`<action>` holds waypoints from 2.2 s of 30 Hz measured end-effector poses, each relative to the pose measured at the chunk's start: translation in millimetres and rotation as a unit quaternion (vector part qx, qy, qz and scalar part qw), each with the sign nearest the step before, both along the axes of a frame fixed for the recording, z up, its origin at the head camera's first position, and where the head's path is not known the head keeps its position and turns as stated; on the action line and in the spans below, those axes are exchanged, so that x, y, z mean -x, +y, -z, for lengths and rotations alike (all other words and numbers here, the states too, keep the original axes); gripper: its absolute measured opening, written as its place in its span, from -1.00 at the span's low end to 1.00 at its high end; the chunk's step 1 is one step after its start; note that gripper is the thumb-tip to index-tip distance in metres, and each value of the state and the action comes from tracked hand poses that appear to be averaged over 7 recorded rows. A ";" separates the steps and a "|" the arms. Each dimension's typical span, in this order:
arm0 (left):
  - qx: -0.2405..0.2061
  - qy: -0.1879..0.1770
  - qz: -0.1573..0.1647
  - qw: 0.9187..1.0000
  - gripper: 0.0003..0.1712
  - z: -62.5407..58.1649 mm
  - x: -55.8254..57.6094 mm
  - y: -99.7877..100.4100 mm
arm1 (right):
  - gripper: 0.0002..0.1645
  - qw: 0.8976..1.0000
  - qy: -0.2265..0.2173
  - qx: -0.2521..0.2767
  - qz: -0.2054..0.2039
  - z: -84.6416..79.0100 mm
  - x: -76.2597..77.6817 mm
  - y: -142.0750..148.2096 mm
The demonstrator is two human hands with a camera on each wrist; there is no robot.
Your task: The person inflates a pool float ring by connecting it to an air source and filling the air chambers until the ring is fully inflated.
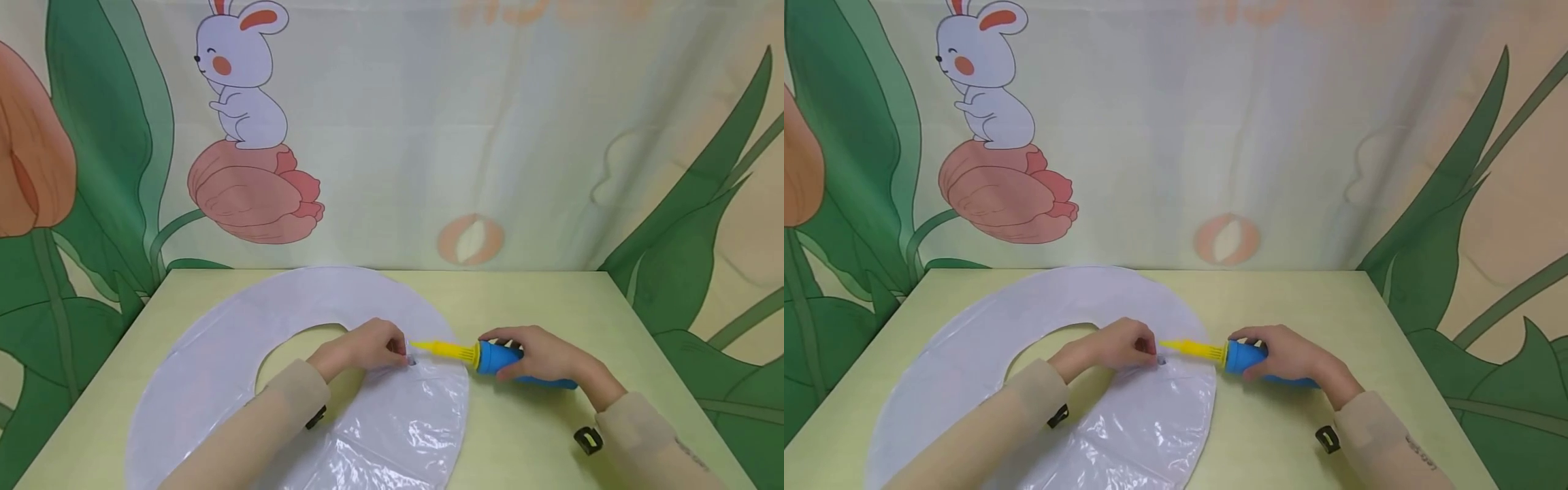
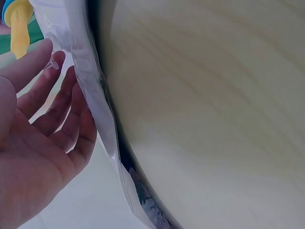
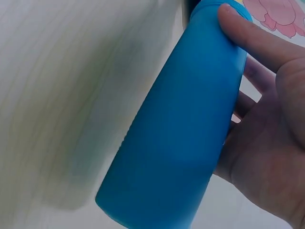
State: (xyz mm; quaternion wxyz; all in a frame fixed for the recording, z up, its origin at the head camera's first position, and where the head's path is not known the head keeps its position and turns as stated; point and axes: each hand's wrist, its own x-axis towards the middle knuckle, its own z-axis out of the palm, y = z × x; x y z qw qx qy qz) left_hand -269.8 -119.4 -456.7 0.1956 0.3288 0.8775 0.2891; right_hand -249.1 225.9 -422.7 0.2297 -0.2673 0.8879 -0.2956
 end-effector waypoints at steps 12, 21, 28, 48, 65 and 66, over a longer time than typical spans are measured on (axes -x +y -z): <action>0.001 -0.019 -0.006 1.000 -0.89 -1.0 4.0 -4.5 | -0.26 0.999 0.009 -0.020 -0.040 3.2 1.2 -1.8; 0.017 -0.004 -0.007 1.000 -0.88 0.2 2.0 -2.2 | -0.25 0.998 0.007 -0.055 -0.038 -2.2 -3.8 -7.2; 0.003 -0.021 0.003 1.000 -0.87 -2.8 0.9 -0.9 | -0.29 0.997 0.018 -0.056 -0.054 -13.6 -2.8 -8.9; 0.006 0.018 0.051 0.999 -0.90 -4.2 -0.4 11.0 | -0.27 0.979 0.088 -0.150 -0.104 -38.9 4.2 -16.1; 0.060 0.021 0.005 0.998 -0.89 -5.7 -7.0 25.7 | -0.27 0.954 0.197 -0.191 -0.120 -46.1 6.0 -25.4; 0.059 0.019 -0.001 0.998 -0.87 -5.3 -7.0 25.7 | -0.27 0.955 0.197 -0.188 -0.119 -44.3 5.9 -24.6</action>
